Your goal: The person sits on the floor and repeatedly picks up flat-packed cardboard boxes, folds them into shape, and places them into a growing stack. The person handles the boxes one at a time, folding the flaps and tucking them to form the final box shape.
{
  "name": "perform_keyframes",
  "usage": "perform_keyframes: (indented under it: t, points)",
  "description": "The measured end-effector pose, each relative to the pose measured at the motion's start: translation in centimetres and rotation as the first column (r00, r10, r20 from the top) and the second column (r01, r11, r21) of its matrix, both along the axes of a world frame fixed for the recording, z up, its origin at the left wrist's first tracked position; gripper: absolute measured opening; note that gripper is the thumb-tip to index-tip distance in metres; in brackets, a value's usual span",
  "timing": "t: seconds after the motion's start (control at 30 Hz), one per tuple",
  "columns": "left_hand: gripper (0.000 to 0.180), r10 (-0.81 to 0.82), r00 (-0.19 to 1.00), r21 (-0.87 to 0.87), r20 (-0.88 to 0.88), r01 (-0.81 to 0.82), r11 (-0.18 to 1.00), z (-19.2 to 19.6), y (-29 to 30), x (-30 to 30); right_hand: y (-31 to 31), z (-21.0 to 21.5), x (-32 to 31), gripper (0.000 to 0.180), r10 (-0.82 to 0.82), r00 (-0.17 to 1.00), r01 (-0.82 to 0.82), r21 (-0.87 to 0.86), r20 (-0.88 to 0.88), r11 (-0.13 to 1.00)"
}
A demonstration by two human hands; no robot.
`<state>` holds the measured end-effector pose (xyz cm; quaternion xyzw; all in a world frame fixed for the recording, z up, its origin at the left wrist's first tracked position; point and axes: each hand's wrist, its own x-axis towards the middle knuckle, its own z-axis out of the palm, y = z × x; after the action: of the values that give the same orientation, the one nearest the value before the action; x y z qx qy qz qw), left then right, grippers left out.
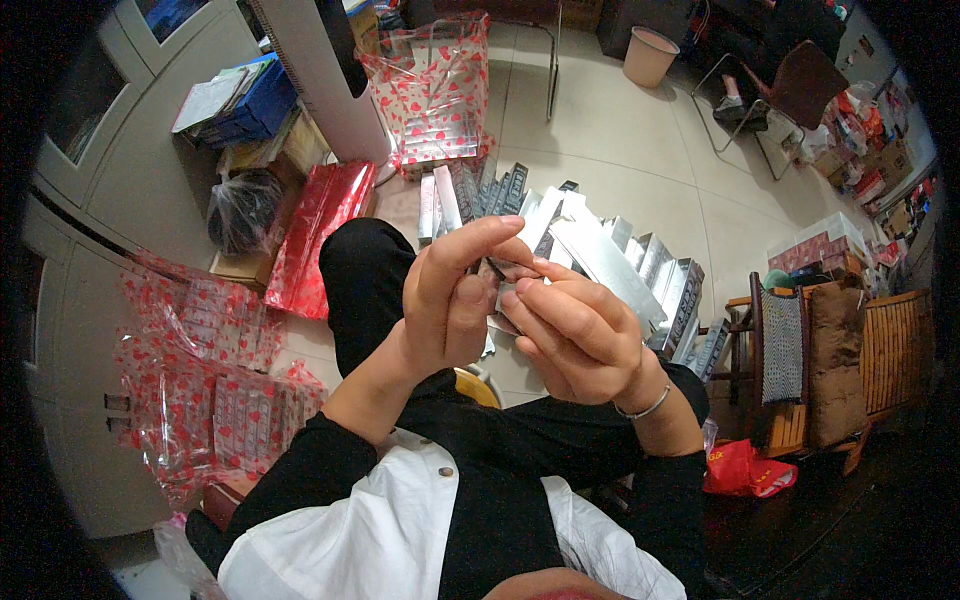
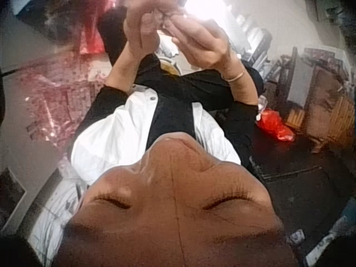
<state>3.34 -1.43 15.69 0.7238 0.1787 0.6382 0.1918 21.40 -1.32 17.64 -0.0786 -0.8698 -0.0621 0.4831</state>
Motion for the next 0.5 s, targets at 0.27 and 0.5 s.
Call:
perform_keyframes:
  t: [0.27, 0.5]
  points:
    - [0.038, -0.028, 0.999, 0.048, -0.032, 0.03, 0.998, 0.26, 0.19, -0.12, 0.08, -0.32, 0.21, 0.024, 0.021, 1.0, -0.021, -0.005, -0.006, 1.0]
    - [0.041, 0.004, 1.0, 0.079, -0.015, -0.003, 0.997, 0.23, 0.29, -0.18, -0.62, -0.29, 0.1, 0.038, -0.138, 0.987, 0.134, -0.053, -0.084, 0.99]
